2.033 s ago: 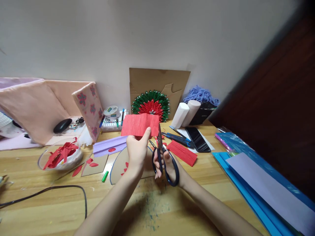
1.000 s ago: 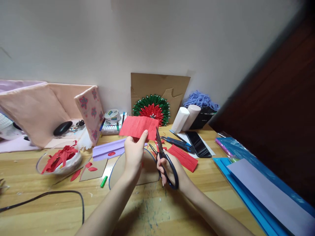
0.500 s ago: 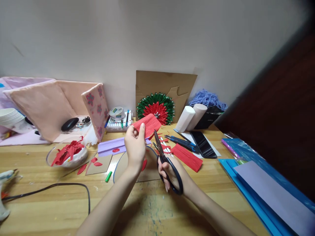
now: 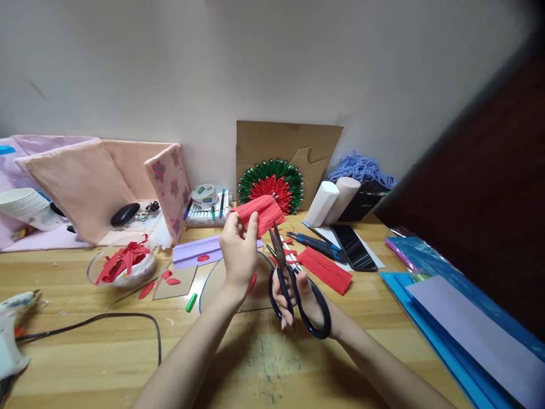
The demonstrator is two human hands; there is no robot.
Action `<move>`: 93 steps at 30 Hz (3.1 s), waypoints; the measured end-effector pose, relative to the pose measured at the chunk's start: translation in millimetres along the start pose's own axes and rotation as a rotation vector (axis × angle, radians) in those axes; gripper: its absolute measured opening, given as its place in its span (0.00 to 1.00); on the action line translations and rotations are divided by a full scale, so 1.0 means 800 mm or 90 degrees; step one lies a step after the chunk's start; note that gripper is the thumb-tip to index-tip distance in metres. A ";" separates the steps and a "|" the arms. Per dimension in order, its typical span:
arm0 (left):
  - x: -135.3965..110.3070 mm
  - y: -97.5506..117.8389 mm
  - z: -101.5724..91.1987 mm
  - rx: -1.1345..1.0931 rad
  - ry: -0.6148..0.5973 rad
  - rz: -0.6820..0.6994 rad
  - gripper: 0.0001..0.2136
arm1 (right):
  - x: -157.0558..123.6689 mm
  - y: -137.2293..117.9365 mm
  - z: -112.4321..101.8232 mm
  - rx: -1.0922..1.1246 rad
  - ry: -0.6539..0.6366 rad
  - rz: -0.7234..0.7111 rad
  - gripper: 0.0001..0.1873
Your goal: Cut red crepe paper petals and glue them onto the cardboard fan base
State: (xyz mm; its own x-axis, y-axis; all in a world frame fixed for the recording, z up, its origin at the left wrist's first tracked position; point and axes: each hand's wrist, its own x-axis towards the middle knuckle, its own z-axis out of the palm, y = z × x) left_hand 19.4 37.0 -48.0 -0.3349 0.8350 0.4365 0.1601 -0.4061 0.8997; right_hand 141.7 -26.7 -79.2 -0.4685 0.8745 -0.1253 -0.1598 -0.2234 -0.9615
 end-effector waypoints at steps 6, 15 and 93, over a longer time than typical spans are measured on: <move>-0.003 -0.001 0.003 -0.009 -0.021 -0.009 0.16 | 0.003 -0.001 0.000 0.045 0.026 0.020 0.41; 0.003 0.002 -0.001 -0.060 -0.029 -0.036 0.14 | 0.004 -0.003 -0.001 0.018 0.068 0.046 0.40; 0.017 0.032 -0.030 0.096 -0.483 -0.110 0.16 | 0.000 0.007 -0.013 0.100 -0.052 0.003 0.40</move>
State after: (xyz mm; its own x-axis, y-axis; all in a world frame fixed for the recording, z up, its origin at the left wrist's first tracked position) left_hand -3.5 28.9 -18.9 0.3492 0.9289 0.1235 0.3063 -0.2377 0.9218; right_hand 149.9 -23.2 -87.3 -0.5370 0.8372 -0.1032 -0.2881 -0.2971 -0.9103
